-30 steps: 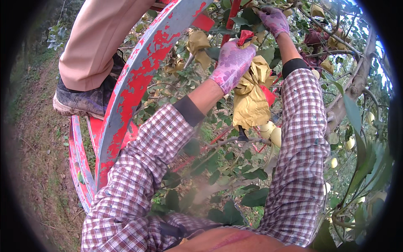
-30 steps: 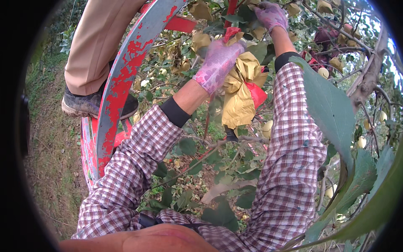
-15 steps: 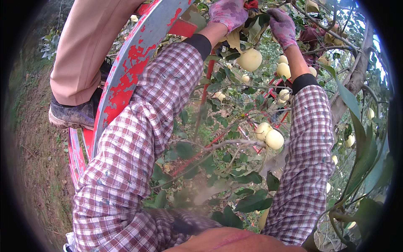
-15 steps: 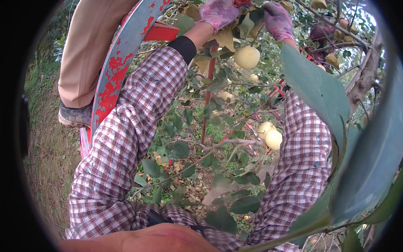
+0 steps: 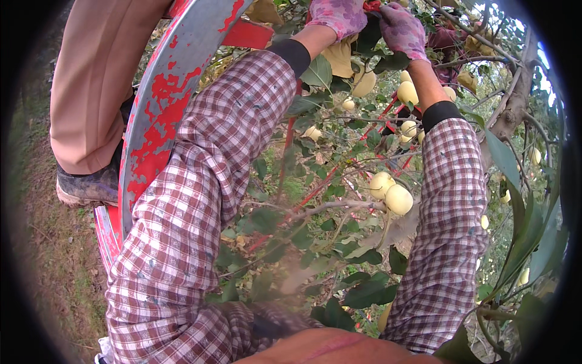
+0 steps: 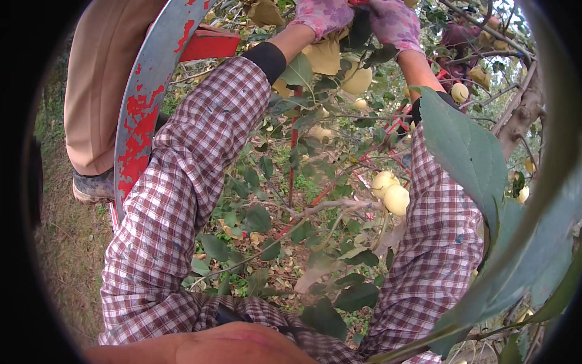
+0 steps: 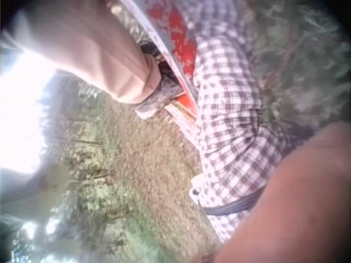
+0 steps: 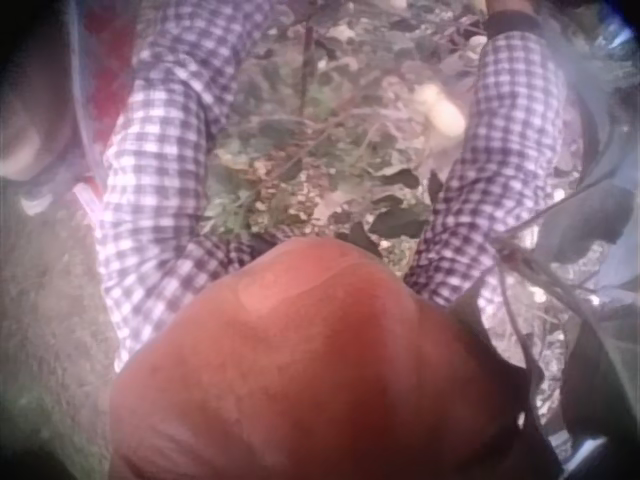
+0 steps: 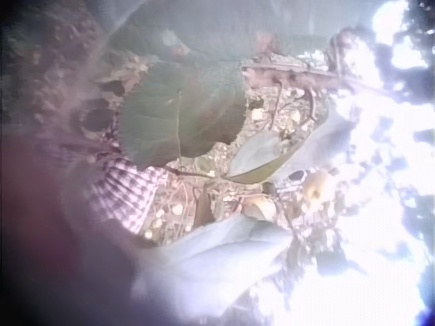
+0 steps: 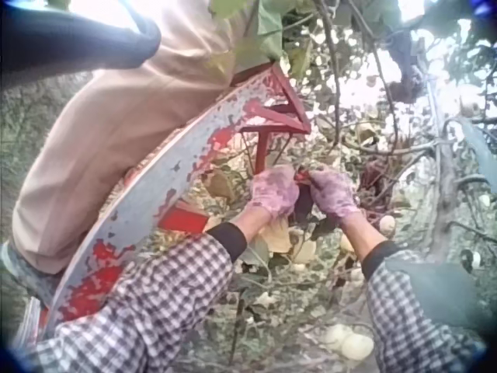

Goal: The person harvests apples from trees in an orchard, removing protective paper bags and placing the fruit into a yellow crate. They also collect discarded paper bags and place them into a large white sack.

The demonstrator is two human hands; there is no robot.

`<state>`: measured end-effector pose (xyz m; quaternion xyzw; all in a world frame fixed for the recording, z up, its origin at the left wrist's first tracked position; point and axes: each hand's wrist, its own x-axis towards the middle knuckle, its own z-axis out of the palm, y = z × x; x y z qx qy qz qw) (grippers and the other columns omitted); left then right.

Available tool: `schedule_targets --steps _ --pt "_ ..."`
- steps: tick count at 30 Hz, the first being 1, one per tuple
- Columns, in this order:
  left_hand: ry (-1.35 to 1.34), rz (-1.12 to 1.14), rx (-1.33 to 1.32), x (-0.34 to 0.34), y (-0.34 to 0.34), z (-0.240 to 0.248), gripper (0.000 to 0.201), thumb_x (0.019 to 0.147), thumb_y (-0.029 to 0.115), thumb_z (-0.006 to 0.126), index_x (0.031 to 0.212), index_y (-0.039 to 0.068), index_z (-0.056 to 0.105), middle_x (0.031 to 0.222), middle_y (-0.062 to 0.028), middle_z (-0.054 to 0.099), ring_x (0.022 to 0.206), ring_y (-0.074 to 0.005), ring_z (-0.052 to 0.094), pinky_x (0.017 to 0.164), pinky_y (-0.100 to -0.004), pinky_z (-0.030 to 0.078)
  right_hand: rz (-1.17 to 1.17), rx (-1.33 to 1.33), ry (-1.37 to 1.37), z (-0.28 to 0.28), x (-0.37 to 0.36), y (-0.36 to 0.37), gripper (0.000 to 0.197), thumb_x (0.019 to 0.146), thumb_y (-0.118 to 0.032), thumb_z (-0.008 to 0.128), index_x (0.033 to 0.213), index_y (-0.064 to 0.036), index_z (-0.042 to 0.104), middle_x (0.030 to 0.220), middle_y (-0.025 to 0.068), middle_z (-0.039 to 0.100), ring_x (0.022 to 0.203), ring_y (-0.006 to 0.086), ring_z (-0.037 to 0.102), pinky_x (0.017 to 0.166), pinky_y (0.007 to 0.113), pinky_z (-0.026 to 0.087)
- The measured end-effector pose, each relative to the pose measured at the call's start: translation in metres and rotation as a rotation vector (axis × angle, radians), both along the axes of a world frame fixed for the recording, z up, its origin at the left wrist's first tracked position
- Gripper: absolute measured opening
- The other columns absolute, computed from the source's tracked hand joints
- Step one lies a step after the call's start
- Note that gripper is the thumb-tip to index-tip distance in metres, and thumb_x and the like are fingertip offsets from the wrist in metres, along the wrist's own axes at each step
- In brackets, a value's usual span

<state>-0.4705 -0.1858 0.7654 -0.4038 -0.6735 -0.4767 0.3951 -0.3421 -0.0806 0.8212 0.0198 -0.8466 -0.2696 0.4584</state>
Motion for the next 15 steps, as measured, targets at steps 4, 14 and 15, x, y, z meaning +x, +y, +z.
schedule_targets --steps 4,14,15 --pt "0.063 -0.007 -0.090 0.008 -0.007 0.001 0.023 0.083 0.023 0.062 0.090 0.005 0.075 0.092 -0.0217 0.075 0.089 -0.0387 0.075 0.077 -0.0485 0.059 -0.296 0.003 0.101 0.006 -0.010 0.022 0.025 0.097 -0.026 0.060 0.112 -0.0110 0.073 0.113 0.0150 0.070 0.105 0.0362 0.068 0.091 0.044 0.054" --pt "-0.223 -0.087 0.130 -0.003 -0.009 -0.018 0.032 0.087 0.034 0.063 0.098 0.007 0.075 0.095 -0.0197 0.075 0.093 -0.0387 0.074 0.082 -0.0492 0.057 -0.391 -0.288 0.151 0.005 -0.029 0.041 0.040 0.090 -0.035 0.057 0.112 -0.0078 0.077 0.117 0.0207 0.073 0.113 0.0396 0.068 0.095 0.048 0.055" --pt "-0.263 -0.101 0.146 -0.006 -0.008 -0.018 0.032 0.087 0.034 0.063 0.099 0.007 0.075 0.095 -0.0196 0.075 0.093 -0.0388 0.074 0.082 -0.0492 0.057 -0.399 -0.332 0.140 0.007 -0.028 0.043 0.041 0.090 -0.035 0.057 0.112 -0.0074 0.076 0.117 0.0211 0.073 0.113 0.0400 0.068 0.095 0.048 0.055"
